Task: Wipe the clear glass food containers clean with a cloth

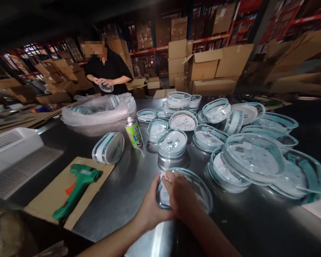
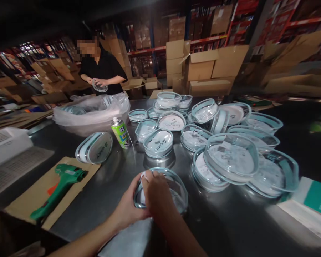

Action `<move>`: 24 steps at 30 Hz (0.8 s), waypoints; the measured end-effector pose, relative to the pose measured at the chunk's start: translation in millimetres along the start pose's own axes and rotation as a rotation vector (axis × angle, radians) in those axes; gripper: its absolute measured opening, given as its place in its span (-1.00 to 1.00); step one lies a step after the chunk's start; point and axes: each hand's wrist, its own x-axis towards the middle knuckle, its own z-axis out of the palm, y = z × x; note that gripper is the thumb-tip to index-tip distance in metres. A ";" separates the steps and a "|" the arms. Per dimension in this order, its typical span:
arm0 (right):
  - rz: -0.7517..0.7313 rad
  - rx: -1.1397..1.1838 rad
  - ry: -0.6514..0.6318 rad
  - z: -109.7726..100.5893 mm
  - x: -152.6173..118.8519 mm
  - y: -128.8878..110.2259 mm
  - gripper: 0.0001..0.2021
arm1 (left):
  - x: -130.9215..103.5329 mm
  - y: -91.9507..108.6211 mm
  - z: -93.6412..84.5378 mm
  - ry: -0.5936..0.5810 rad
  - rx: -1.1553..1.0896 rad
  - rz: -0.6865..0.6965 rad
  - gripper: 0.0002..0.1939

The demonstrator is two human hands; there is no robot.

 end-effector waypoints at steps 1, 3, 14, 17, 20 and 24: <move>-0.030 0.014 -0.017 -0.4 -2.6 1.9 -0.72 | 0.0 -0.3 -0.1 0.003 0.007 -0.006 0.12; -0.021 0.019 -0.041 -2.2 -8.8 10.1 -0.72 | -0.3 0.1 0.5 0.000 -0.009 -0.014 0.12; 0.095 0.037 -0.033 -3.0 -23.0 -0.6 -0.79 | -8.9 -2.3 4.4 0.071 0.107 0.037 0.14; 0.286 -0.067 0.008 -9.0 -30.1 7.4 -0.68 | -10.3 -0.7 8.2 0.056 0.066 0.035 0.13; 0.257 -0.059 0.017 -6.0 -25.9 0.3 -0.70 | -13.1 2.2 10.4 0.091 0.065 0.037 0.05; 0.154 0.000 0.017 -1.6 -25.7 -5.9 -0.80 | -15.3 2.7 8.6 0.130 0.109 0.045 0.00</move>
